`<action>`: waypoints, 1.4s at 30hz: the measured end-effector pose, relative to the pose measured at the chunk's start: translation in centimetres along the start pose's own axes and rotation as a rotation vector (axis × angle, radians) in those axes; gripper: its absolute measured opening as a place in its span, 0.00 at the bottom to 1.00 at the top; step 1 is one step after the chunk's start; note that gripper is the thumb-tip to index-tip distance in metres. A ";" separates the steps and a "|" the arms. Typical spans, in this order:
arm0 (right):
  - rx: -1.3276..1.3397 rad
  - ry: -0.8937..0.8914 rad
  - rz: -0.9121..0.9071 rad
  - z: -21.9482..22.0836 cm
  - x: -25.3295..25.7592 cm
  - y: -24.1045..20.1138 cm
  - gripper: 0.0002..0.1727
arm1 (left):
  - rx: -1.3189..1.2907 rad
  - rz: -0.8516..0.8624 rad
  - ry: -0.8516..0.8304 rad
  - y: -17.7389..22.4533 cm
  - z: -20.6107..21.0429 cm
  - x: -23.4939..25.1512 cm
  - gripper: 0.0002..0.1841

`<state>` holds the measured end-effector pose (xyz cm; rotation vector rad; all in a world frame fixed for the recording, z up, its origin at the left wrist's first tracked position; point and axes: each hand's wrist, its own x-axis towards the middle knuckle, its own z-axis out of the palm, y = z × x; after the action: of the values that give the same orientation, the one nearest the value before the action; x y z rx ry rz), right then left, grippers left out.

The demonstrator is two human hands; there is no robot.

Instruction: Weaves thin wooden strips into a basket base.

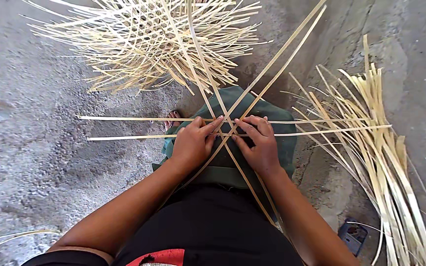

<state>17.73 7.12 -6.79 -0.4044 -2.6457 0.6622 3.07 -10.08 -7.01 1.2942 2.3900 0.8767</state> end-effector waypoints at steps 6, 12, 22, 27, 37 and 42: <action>0.024 0.016 0.021 0.1 0.2 0.2 0.21 | 0.020 -0.016 -0.057 0.1 -0.2 0.5 0.25; -0.044 -0.086 0.081 -1.6 -0.6 -2.3 0.27 | -0.027 0.009 0.071 0.0 -0.2 -0.4 0.30; -0.075 0.012 0.063 -1.5 -2.1 -1.0 0.25 | 0.007 -0.040 -0.041 -0.4 -1.2 0.3 0.34; -0.136 0.103 -0.081 -2.1 0.2 1.4 0.14 | 0.154 0.111 0.078 0.5 0.1 -0.3 0.23; -0.048 0.120 -0.070 -0.9 0.7 2.4 0.16 | 0.169 0.077 -0.026 1.1 -0.4 0.2 0.24; -0.057 0.116 -0.054 -1.0 0.7 2.3 0.16 | 0.142 0.088 -0.092 0.9 -1.2 0.9 0.23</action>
<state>17.94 9.70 -6.93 -0.3749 -2.5605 0.5313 2.51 -9.38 -5.44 1.4696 2.3759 0.6646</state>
